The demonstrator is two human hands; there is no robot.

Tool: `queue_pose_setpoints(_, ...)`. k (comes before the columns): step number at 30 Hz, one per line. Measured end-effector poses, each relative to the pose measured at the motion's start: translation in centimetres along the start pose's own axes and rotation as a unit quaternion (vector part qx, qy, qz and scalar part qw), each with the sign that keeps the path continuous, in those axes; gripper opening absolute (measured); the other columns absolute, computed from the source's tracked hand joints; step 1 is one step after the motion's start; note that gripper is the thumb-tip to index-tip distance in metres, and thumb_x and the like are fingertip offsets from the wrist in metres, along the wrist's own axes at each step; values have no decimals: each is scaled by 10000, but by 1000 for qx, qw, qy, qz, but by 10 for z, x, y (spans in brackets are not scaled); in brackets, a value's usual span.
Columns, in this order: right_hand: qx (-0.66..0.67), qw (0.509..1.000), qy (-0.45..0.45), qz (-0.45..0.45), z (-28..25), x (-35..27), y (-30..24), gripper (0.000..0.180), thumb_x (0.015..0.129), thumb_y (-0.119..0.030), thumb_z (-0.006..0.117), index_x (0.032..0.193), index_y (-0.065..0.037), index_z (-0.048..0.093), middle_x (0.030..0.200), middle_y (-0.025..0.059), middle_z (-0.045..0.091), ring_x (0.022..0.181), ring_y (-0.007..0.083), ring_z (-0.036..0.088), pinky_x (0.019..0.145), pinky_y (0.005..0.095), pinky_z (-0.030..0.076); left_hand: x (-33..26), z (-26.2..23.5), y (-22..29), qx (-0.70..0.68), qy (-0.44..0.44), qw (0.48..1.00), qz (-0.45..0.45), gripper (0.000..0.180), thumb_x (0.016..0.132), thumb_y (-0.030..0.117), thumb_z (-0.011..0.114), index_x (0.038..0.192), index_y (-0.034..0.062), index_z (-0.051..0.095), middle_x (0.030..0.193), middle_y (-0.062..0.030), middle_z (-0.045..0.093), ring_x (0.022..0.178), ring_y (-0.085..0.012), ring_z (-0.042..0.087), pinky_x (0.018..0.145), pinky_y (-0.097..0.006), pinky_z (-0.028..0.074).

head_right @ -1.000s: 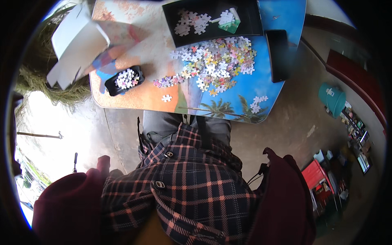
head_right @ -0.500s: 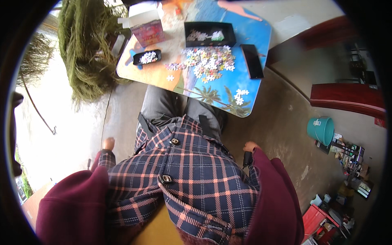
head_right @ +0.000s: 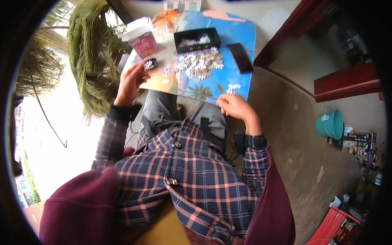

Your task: The person sits at a table and sorts small white puzzle pieces from a pile, picking them up one by one and connecting them into small clusters. The person occasionally places clusters into a black tray while continuing to assemble more pieces by hand.

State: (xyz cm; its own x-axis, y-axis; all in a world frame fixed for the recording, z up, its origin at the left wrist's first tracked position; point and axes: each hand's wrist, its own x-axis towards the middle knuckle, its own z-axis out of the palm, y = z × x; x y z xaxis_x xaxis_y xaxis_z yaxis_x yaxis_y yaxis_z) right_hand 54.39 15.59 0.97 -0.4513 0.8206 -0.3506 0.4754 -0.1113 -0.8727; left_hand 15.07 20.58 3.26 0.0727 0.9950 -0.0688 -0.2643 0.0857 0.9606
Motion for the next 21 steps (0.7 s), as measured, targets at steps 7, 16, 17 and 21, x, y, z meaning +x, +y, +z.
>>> queue_pose_setpoints(7,-76,987,-79,-120,35,13,-108,203,902,-154,622,1071,-47,654,748,9,612,658,79,562,600,245,466,39,42,-13,-182,-39,975,-124,159,929,262,628,962,107,620,824,12,621,752,-139,612,728,-262,489)
queue_pose_setpoints(16,341,645,-358,-583,183,-3,-284,757,644,-249,771,1318,-55,487,1138,201,590,950,382,617,853,441,510,37,31,-33,-200,-14,969,-145,198,947,210,597,1089,72,604,826,15,609,724,-127,610,647,-243,486)
queue_pose_setpoints(17,314,635,-407,-576,189,-7,-293,654,679,-253,730,1279,-96,522,1082,182,609,905,390,620,816,449,512,39,27,-35,-203,-9,968,-145,197,949,207,591,1092,72,602,828,16,606,726,-129,608,650,-244,486)
queue_pose_setpoints(21,61,642,-235,-727,187,44,-286,125,807,-244,552,859,-160,628,841,70,617,820,259,646,537,391,508,37,7,-33,-214,-2,969,-126,188,971,181,536,1113,70,588,842,1,591,731,-140,579,664,-249,471)
